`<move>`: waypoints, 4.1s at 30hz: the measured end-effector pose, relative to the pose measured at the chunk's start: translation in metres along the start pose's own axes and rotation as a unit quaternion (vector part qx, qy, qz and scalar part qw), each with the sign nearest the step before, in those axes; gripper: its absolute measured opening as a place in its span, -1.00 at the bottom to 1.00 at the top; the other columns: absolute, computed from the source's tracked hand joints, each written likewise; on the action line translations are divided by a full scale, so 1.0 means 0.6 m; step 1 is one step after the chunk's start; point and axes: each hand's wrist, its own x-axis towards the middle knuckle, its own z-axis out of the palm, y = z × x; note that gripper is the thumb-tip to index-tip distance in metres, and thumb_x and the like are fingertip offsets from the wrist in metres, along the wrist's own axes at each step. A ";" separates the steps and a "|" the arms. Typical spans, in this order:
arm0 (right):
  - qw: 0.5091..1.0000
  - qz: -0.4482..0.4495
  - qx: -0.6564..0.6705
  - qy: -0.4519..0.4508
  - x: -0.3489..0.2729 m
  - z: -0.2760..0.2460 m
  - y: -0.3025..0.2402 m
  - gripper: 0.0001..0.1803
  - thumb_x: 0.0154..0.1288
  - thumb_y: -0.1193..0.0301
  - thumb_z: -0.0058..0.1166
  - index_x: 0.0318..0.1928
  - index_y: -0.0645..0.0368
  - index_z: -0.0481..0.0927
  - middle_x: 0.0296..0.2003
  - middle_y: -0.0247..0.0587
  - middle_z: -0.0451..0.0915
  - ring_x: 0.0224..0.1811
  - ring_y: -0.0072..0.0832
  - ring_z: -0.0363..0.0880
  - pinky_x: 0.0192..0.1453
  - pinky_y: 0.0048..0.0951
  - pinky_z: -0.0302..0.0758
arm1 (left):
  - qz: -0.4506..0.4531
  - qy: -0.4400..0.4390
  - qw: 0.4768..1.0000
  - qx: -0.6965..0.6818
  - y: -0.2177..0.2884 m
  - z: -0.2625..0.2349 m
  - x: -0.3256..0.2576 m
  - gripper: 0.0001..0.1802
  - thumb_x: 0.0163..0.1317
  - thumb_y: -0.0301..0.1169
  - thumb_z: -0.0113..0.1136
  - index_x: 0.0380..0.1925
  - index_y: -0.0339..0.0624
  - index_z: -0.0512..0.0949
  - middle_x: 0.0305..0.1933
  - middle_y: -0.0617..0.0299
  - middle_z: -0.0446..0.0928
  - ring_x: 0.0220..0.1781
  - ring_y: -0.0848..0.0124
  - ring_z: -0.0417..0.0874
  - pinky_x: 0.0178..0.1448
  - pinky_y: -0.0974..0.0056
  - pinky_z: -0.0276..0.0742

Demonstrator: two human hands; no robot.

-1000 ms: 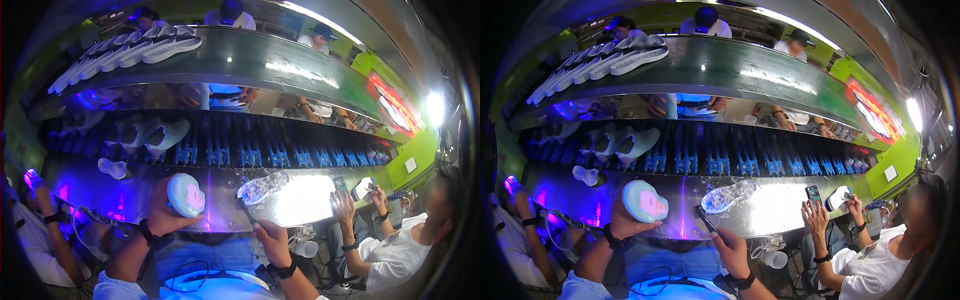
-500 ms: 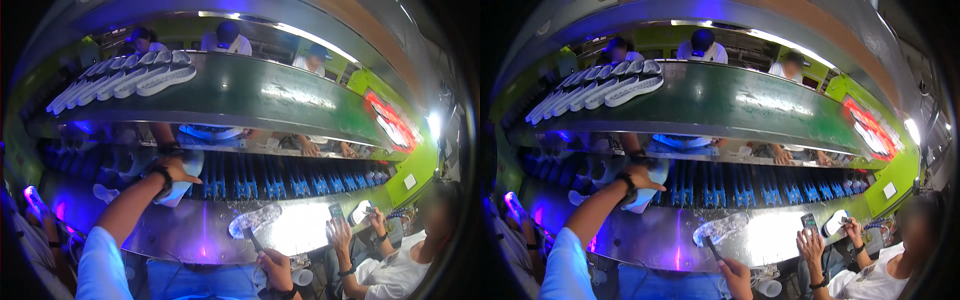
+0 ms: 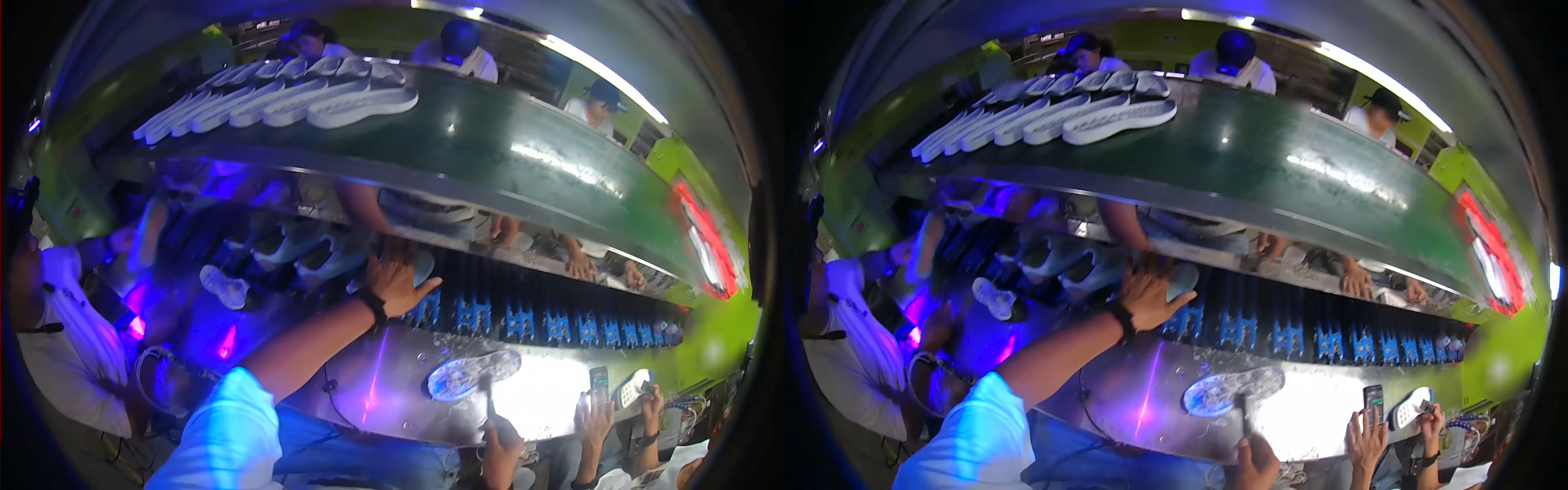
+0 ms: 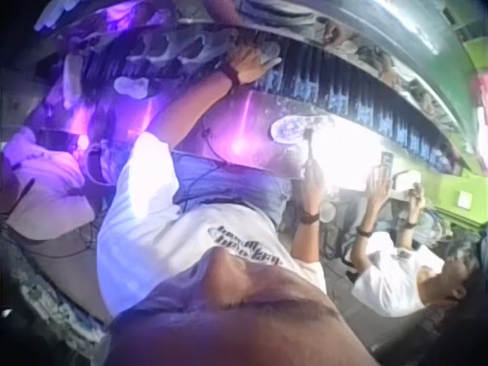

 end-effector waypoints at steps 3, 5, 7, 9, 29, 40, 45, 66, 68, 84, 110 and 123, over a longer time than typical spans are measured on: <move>0.997 -0.014 0.036 0.060 0.025 0.024 0.047 -0.84 0.44 0.49 0.19 -0.11 0.38 0.65 -0.38 -0.34 0.61 -0.33 -0.58 0.53 -0.27 -0.53 0.46 | 0.006 0.001 0.995 -0.101 0.006 -0.132 -0.138 0.12 0.34 0.29 0.13 0.54 -0.46 0.10 0.56 -0.37 0.19 0.64 -0.19 0.15 0.66 -0.18 -0.01; 0.998 -0.040 -0.004 0.054 0.037 0.031 0.082 -0.81 0.43 0.50 0.19 -0.06 0.40 0.64 -0.30 -0.25 0.65 -0.28 -0.53 0.58 -0.18 -0.44 0.52 | -0.010 0.002 0.989 -0.148 -0.009 -0.192 -0.229 0.12 0.32 0.18 0.26 0.54 -0.48 0.06 0.56 -0.37 0.19 0.64 -0.17 0.16 0.67 -0.11 0.04; 0.998 -0.043 -0.032 0.016 0.051 0.034 0.082 -0.71 0.43 0.49 0.20 0.05 0.47 0.62 -0.20 -0.11 0.71 -0.19 -0.40 0.67 0.01 -0.37 0.58 | -0.071 -0.028 0.972 -0.223 -0.036 -0.220 -0.297 0.12 0.28 0.09 0.36 0.55 -0.47 0.05 0.56 -0.36 0.19 0.64 -0.14 0.19 0.66 -0.07 0.08; 0.990 -0.073 -0.121 0.024 0.054 0.034 0.090 -0.60 0.38 0.46 0.23 0.13 0.46 0.57 -0.05 0.11 0.66 0.00 -0.11 0.67 0.15 -0.21 0.56 | -0.132 -0.047 0.950 -0.280 -0.064 -0.237 -0.337 0.13 0.25 0.04 0.42 0.55 -0.45 0.04 0.56 -0.35 0.20 0.63 -0.12 0.21 0.66 -0.04 0.12; 0.983 -0.113 -0.093 0.112 -0.088 0.020 -0.023 -0.68 0.45 0.38 0.23 0.10 0.30 0.65 -0.30 -0.16 0.64 -0.20 -0.36 0.58 -0.05 -0.25 0.51 | -0.152 -0.050 0.965 -0.205 -0.422 0.105 -0.003 0.07 0.03 0.30 0.51 0.40 -0.15 0.42 0.41 -0.13 0.49 0.44 -0.03 0.50 0.43 0.01 0.45; 0.965 -0.002 0.222 -0.138 -0.078 0.106 -0.060 -0.55 0.56 0.38 0.11 0.35 0.26 0.47 0.19 -0.01 0.59 0.21 -0.28 0.62 0.29 -0.27 0.53 | -0.272 0.028 0.801 -0.532 -0.258 -0.083 -0.202 -0.26 0.54 0.18 0.00 0.24 -0.35 0.55 0.16 0.08 0.65 0.21 0.31 0.59 0.37 0.23 0.38; 0.876 0.082 0.381 -0.283 -0.061 0.223 -0.133 -0.35 0.64 0.17 0.01 0.53 0.25 0.22 0.28 -0.02 0.53 0.27 -0.30 0.56 0.33 -0.24 0.51 | -0.223 0.031 0.823 -0.522 -0.108 -0.175 -0.372 -0.28 0.64 0.08 -0.19 0.42 -0.35 0.36 0.17 0.04 0.61 0.19 0.36 0.56 0.35 0.18 0.39; 0.585 0.276 0.671 -0.364 -0.178 0.107 -0.002 -0.01 0.18 -0.13 0.26 0.40 0.33 0.30 0.16 0.30 0.52 0.19 0.23 0.55 0.14 0.28 0.61 | 0.097 0.213 0.962 -0.142 -0.028 -0.269 -0.375 0.29 0.11 0.04 0.52 0.61 -0.20 -0.12 0.62 -0.34 0.03 0.64 -0.29 0.10 0.62 -0.46 -0.16; 0.637 0.256 0.635 -0.354 -0.196 0.137 0.024 0.03 0.25 -0.16 0.24 0.47 0.33 0.22 0.22 0.34 0.48 0.23 0.20 0.55 0.19 0.27 0.60 | 0.118 0.222 0.961 -0.117 -0.026 -0.265 -0.373 0.21 0.20 0.03 0.44 0.62 -0.18 -0.12 0.62 -0.37 0.01 0.63 -0.31 0.12 0.61 -0.47 -0.13; 0.593 0.232 0.718 -0.281 -0.124 0.137 0.050 0.00 0.27 -0.30 0.11 0.42 0.26 0.32 0.09 0.33 0.53 0.03 0.17 0.65 -0.01 0.10 0.70 | 0.064 0.209 0.952 -0.212 -0.030 -0.339 -0.410 0.49 -0.17 -0.24 0.77 0.61 -0.34 -0.14 0.62 -0.53 -0.10 0.65 -0.38 0.04 0.64 -0.27 0.02; 0.776 0.336 0.411 -0.339 -0.159 0.281 -0.002 -0.44 0.49 0.13 0.19 0.22 0.39 0.55 0.01 -0.07 0.70 -0.05 -0.39 0.75 0.08 -0.38 0.68 | -0.097 -0.113 0.964 -0.222 -0.186 -0.328 -0.560 -0.04 0.32 -0.21 0.40 0.57 -0.35 0.10 0.46 -0.37 0.37 0.51 -0.19 0.40 0.52 -0.02 0.36; 0.762 0.372 0.398 -0.350 -0.163 0.291 -0.032 -0.54 0.59 0.22 0.12 0.24 0.34 0.56 0.01 -0.17 0.71 -0.05 -0.50 0.72 0.07 -0.43 0.66 | -0.279 0.113 0.852 -0.428 -0.230 -0.306 -0.588 -0.91 0.27 -0.66 0.35 -0.22 -0.39 0.68 -0.40 0.09 0.73 -0.38 0.44 0.76 -0.22 0.36 0.66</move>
